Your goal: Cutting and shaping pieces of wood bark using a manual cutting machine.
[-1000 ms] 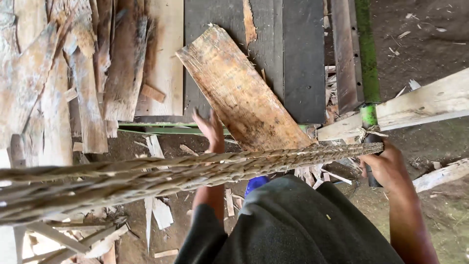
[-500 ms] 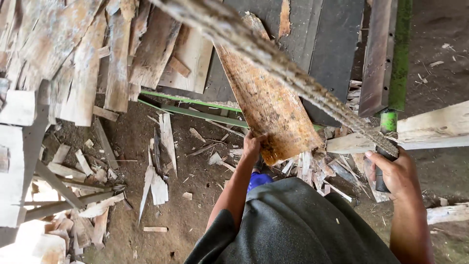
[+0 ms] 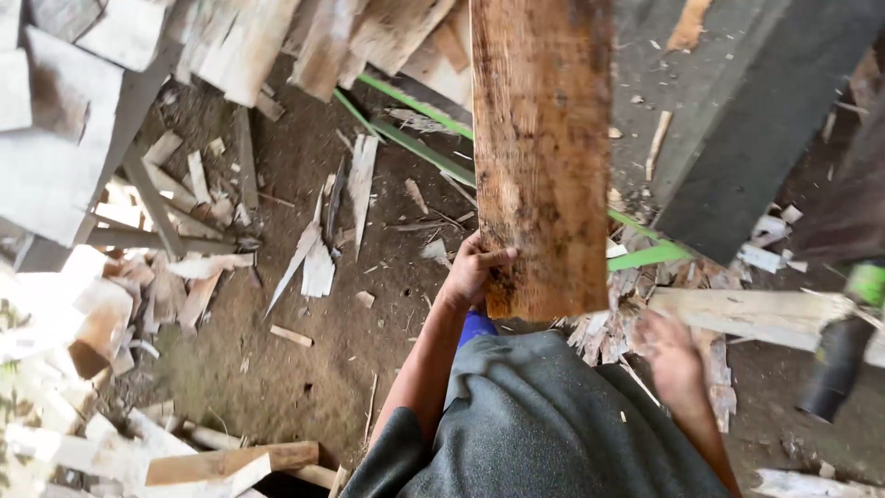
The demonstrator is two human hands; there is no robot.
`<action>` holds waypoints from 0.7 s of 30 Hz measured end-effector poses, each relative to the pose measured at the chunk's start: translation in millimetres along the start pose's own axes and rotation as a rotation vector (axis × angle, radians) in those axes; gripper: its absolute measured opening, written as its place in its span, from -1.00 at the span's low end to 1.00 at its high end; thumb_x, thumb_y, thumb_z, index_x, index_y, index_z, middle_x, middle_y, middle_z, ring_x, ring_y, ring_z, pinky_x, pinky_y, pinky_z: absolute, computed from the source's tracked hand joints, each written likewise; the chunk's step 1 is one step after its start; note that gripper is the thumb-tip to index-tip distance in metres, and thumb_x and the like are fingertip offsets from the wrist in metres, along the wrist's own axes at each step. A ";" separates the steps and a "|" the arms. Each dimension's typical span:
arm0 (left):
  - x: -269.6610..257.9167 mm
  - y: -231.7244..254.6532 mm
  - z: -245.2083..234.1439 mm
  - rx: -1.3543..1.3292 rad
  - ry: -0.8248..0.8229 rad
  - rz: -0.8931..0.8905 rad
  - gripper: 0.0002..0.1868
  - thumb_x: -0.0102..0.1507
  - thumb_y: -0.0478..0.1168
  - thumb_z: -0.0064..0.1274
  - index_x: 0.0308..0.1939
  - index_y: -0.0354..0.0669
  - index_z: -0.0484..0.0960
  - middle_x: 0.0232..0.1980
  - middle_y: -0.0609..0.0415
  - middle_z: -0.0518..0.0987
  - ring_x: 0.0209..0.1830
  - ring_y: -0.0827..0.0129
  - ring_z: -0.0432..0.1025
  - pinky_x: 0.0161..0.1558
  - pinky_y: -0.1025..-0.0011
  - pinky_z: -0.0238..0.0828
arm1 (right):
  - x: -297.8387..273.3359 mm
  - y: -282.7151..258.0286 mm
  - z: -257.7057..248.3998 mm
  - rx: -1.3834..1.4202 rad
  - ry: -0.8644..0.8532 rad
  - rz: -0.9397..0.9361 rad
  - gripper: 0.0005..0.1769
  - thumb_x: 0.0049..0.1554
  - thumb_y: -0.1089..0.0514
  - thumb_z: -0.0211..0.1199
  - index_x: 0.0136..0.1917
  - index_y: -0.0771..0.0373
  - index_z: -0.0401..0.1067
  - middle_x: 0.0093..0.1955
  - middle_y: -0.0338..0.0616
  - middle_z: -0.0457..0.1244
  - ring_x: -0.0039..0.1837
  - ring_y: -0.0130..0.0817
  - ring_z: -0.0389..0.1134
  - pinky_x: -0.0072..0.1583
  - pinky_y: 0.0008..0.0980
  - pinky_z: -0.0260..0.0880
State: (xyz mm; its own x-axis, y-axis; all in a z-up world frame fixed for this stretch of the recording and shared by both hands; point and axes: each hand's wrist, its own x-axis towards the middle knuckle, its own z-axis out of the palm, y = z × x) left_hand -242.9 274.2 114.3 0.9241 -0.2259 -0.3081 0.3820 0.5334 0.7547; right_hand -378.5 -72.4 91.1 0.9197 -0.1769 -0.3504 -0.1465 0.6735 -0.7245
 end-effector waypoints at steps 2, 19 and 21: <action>-13.9 14.9 -10.8 -0.123 -0.008 -0.057 -0.57 0.19 -0.43 0.23 0.14 -0.29 0.56 0.00 0.03 0.68 -0.04 0.33 0.57 0.05 0.32 0.55 | 28.9 45.2 10.1 -0.376 -0.172 0.207 -0.17 0.14 0.03 0.18 0.60 0.25 0.01 0.53 -0.14 0.14 0.39 -0.31 0.30 0.33 -0.22 0.33; -60.6 133.4 -275.5 -0.146 0.295 0.245 -0.71 0.28 -0.40 0.25 0.06 -0.31 0.60 -0.15 0.11 0.63 -0.23 0.45 0.48 -0.12 0.41 0.52 | 107.0 236.6 306.3 -0.346 -0.414 0.213 -0.28 0.16 0.27 0.16 0.59 0.21 0.23 0.59 -0.22 0.16 0.35 -0.51 0.22 0.43 -0.35 0.22; -72.4 186.4 -295.0 -0.218 0.336 0.308 -0.68 0.23 -0.39 0.23 0.06 -0.26 0.60 -0.12 0.14 0.66 -0.19 0.47 0.51 -0.08 0.44 0.53 | 123.3 265.2 314.3 -0.308 -0.482 0.241 -0.18 0.13 0.31 0.20 0.66 0.24 0.22 0.64 -0.21 0.13 0.23 -0.51 0.19 0.43 -0.34 0.24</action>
State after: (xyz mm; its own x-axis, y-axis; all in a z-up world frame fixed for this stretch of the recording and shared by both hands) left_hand -236.8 630.4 106.4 0.9313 0.2248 -0.2865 0.0501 0.7000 0.7123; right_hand -189.5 309.9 42.3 0.8983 0.3466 -0.2701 -0.4027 0.4035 -0.8216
